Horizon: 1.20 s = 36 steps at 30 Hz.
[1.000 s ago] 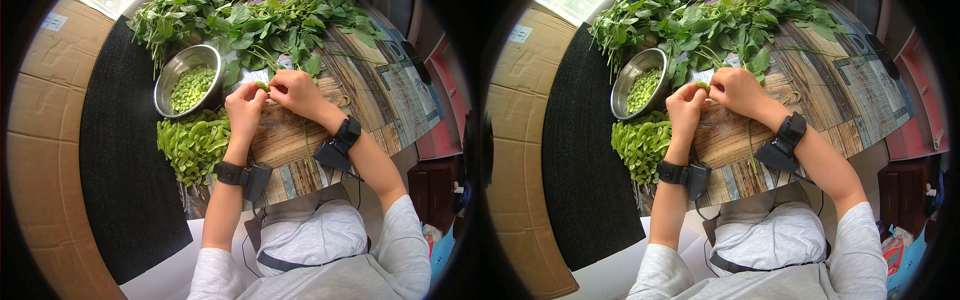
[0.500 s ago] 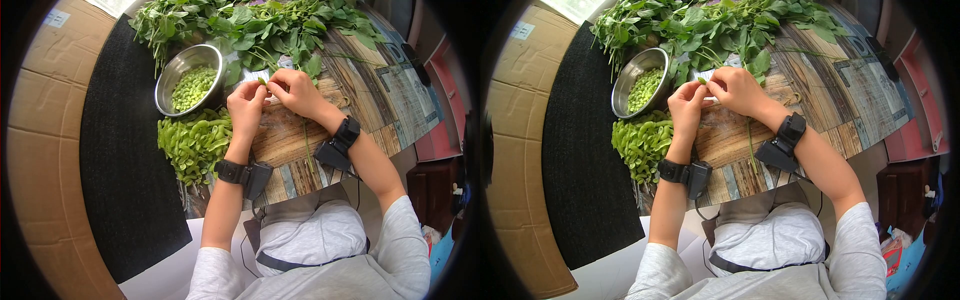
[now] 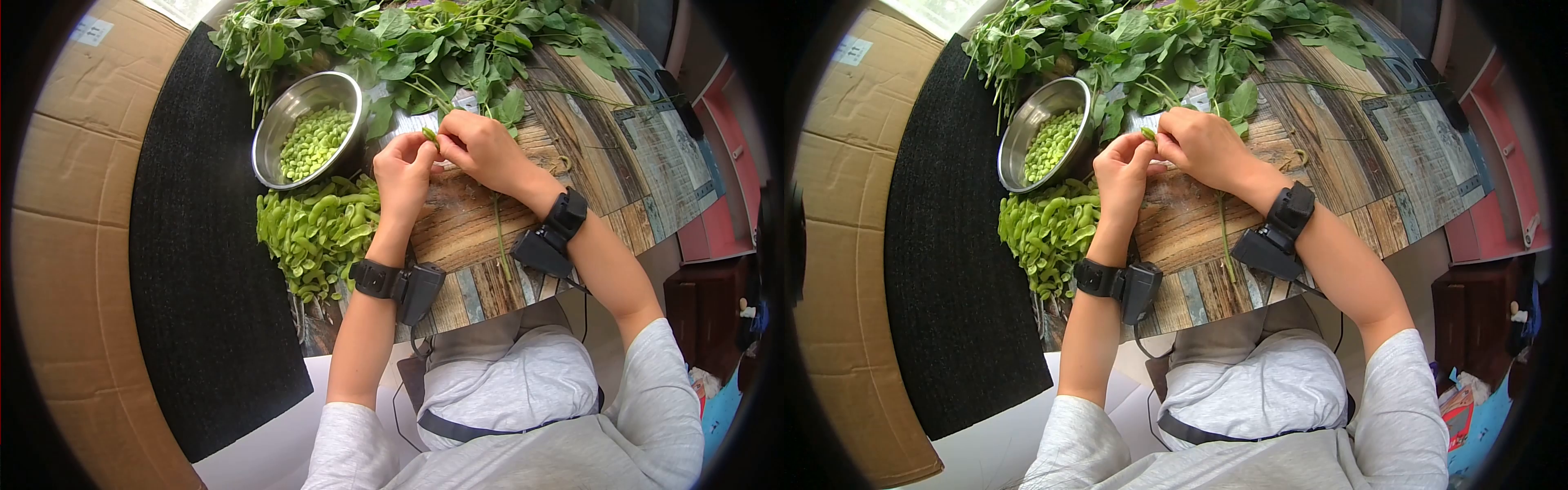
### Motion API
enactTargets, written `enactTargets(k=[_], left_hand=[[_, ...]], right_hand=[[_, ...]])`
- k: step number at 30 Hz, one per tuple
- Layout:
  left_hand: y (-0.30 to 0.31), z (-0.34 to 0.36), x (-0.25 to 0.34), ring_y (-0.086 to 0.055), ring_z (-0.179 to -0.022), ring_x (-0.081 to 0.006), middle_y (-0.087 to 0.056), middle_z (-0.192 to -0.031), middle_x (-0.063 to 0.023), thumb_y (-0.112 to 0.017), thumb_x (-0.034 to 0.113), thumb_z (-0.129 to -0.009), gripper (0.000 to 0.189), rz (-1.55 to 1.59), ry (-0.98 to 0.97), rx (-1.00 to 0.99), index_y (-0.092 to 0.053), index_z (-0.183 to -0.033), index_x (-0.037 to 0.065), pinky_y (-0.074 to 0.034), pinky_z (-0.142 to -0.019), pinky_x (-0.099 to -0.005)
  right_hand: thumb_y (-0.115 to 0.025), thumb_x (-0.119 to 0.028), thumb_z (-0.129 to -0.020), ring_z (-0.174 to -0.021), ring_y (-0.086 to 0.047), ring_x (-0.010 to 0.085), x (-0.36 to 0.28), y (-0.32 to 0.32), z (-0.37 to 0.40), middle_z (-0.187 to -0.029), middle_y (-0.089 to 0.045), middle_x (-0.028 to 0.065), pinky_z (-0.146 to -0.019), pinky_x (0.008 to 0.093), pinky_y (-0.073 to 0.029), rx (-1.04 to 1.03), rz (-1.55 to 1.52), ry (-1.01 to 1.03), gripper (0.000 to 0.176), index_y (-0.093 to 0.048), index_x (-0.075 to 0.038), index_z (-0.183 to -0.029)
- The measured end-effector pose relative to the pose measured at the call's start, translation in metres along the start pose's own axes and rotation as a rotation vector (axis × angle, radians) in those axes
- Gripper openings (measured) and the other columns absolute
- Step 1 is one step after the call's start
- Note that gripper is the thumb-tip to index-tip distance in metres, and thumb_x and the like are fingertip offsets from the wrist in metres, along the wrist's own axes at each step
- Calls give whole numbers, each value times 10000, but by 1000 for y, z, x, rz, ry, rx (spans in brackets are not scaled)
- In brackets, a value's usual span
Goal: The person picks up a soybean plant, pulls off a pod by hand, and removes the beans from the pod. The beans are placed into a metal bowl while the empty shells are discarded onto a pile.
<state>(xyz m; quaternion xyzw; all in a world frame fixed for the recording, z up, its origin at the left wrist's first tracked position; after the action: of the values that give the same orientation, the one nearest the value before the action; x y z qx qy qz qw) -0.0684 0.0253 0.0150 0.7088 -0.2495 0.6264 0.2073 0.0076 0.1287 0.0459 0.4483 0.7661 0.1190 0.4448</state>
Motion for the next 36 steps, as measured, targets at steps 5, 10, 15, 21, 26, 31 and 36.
enactTargets(k=[5, 10, 15, 21, 26, 31, 36], left_hand=[[0, 0, 0, -628, -730, -139, -626, -843, -81, -584, 93, -853, 166, 3, -22, 29, -586, -930, -54, -536, -578, -232], [-2, 1, 3, -628, -733, -143, -626, -844, -85, -582, 100, -861, 174, -3, -36, 32, -582, -939, -55, -536, -579, -233], [-1, 0, 1, -624, -734, -140, -622, -847, -88, -559, 90, -870, 165, -35, -53, 18, -579, -945, -56, -536, -572, -234], [-1, -1, 2, -614, -717, -138, -614, -853, -73, -547, 99, -875, 175, 42, -38, -4, -574, -960, -52, -535, -565, -233], [0, 0, 5, -602, -725, -137, -609, -841, -62, -539, 136, -884, 191, 209, 8, -37, -573, -978, -26, -525, -550, -246], [-2, 0, 6, -593, -731, -138, -609, -847, -59, -534, 144, -886, 179, 357, 50, -125, -572, -977, -5, -517, -559, -253], [-2, 0, 6, -590, -715, -135, -610, -838, -57, -539, 150, -884, 166, 410, 55, -128, -572, -955, 4, -512, -553, -250]], right_hand=[[-537, -168, -825, -672, -571, 322, 1, 1, 0, -749, -563, 136, -598, 403, -459, 24, 33, 22, 164, -555, -9, -787], [-535, -167, -827, -673, -573, 319, 0, 1, 0, -750, -563, 134, -595, 401, -462, 34, 49, 36, 163, -560, -10, -790], [-542, -163, -819, -674, -571, 322, -1, 0, 0, -755, -566, 135, -596, 400, -461, 16, 38, 37, 160, -559, -8, -782], [-549, -141, -805, -539, -534, 222, 7, 1, -2, -641, -551, 121, -508, 331, -416, -12, -241, -148, 153, -571, 9, -781], [-542, -143, -874, -560, -439, 26, 19, -6, -2, -645, -514, -31, -491, 190, -348, -104, -608, -333, 163, -578, 0, -804], [-536, -153, -870, -546, -452, 22, 22, -8, -3, -610, -522, -30, -475, 203, -354, -79, -752, -340, 184, -585, 6, -792], [-545, -145, -857, -560, -492, 59, 16, -1, -4, -632, -543, -2, -500, 218, -387, -94, -628, -306, 153, -587, -5, -814]])
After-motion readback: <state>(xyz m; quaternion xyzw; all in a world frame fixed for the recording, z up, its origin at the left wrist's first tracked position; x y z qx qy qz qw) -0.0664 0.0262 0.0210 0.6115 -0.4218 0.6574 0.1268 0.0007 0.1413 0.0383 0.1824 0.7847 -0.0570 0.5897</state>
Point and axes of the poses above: each hand's wrist, its own z-axis away from the middle knuckle, its own y-axis out of the back of the hand, x = y × z, the point moved 6 cm from there along -z, towards the middle knuckle
